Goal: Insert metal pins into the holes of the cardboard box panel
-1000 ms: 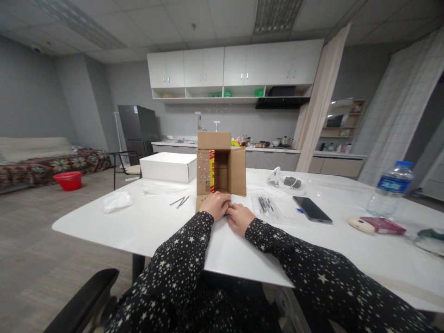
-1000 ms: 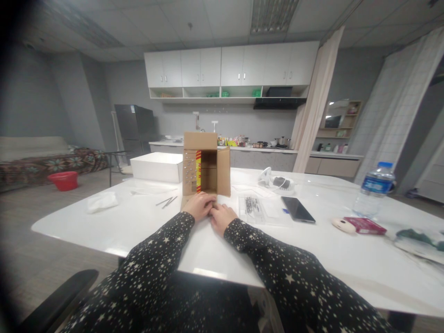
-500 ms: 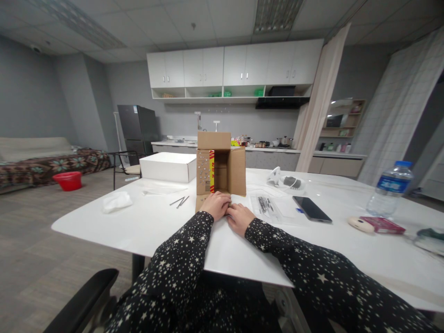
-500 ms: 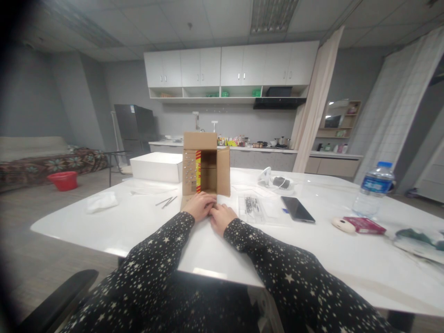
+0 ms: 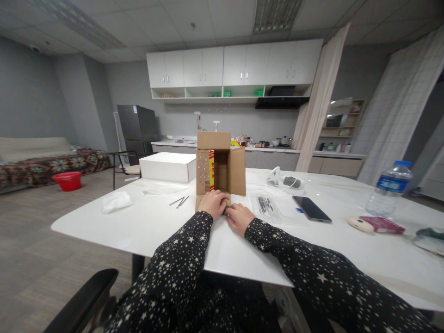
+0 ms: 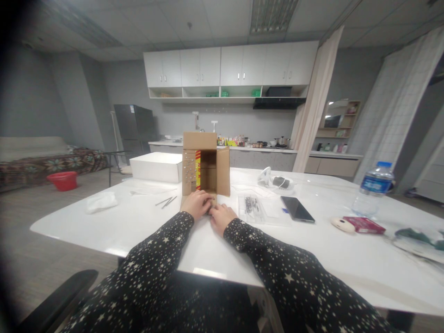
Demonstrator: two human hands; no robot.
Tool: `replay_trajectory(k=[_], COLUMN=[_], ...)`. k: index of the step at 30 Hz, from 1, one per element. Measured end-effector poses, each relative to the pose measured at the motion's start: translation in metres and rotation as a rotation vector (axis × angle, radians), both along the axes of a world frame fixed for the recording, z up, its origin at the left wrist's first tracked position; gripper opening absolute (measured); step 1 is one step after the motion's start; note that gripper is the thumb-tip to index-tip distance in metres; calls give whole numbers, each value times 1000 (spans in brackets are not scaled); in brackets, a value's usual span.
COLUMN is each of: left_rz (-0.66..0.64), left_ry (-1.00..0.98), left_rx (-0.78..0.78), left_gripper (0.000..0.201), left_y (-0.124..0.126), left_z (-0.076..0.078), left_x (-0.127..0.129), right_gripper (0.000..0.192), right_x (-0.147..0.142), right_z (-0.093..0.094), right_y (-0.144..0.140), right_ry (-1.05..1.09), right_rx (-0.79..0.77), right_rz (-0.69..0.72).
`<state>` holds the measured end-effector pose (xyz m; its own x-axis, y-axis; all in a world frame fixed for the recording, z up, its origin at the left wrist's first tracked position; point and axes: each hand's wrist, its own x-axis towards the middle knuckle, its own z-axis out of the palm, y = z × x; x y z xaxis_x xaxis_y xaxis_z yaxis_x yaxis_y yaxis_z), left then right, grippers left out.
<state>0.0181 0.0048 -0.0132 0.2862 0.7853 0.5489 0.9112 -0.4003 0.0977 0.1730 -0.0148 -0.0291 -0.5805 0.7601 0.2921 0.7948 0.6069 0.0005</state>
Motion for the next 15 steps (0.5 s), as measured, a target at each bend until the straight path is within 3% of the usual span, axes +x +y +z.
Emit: replay_trajectory(k=[15], left_rz=[198], left_ry=[-20], left_rx=[-34], left_gripper=[16], left_y=[0], left_z=[-1], left_x=[-1], right_gripper=[26], right_x=[0], right_z=[0], right_y=[-2], right_ry=[15], right_rx=[19], right_rz=[1])
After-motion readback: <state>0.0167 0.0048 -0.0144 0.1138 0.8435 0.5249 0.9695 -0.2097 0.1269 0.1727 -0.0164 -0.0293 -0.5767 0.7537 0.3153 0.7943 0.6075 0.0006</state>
